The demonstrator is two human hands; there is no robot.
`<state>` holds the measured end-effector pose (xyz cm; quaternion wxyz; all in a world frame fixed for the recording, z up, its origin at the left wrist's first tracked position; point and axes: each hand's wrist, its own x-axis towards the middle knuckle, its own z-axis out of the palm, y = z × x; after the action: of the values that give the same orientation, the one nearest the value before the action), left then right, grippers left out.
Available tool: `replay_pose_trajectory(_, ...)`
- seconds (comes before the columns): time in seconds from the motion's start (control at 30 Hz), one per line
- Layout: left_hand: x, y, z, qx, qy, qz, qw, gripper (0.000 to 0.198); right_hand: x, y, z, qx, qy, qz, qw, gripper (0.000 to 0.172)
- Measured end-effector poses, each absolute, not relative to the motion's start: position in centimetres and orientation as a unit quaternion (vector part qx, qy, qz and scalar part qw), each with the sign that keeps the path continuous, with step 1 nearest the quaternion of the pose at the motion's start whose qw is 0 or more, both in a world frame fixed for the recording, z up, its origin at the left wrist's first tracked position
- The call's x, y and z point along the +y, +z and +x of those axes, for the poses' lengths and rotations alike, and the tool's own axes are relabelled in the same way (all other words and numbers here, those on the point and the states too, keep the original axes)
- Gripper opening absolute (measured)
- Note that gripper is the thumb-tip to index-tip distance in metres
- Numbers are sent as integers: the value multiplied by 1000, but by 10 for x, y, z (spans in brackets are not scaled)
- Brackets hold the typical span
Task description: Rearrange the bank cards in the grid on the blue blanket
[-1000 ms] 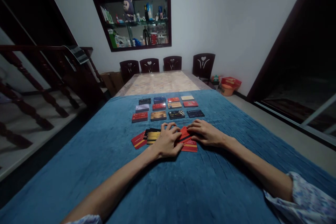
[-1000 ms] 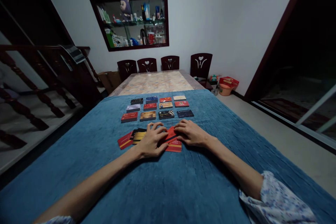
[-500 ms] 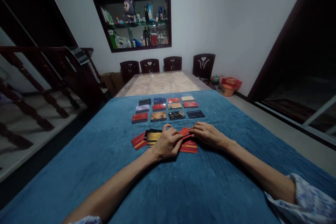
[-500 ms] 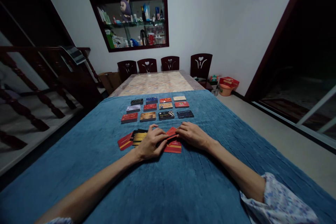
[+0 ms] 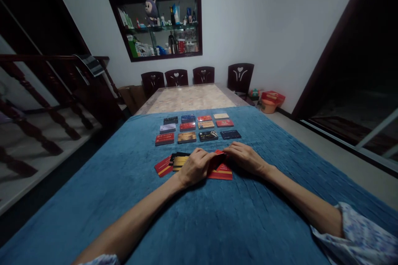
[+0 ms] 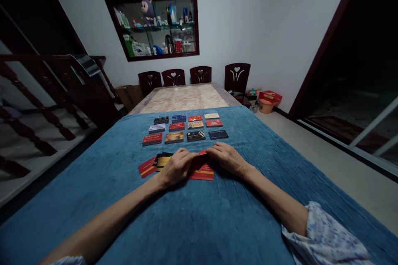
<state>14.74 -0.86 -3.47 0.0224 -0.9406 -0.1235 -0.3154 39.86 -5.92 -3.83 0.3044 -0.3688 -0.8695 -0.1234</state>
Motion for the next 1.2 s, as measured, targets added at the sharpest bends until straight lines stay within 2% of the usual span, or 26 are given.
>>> replay_pose_trajectory(0.2, -3, -34, 147, -129, -331, -935, -8, 35, -58, -41, 394, -849, -119, -386, 341, 31)
replay_pose_trajectory(0.53, -2, -32, 145, -191, -313, -925, -103, 50, -55, -45, 391, -838, -106, -405, 350, 30)
replay_pose_trajectory(0.7, -2, -32, 146, -203, -306, -925, -100, 51, -54, -46, 390, -834, -105, -412, 351, 31)
replay_pose_trajectory(1.0, 3, -31, 148, -224, -272, -933, -71, 42, -51, -47, 387, -833, -119, -422, 336, 35)
replay_pose_trajectory(1.2, 7, -30, 149, -226, -285, -929, -72, 48, -46, -51, 386, -837, -157, -415, 320, 34)
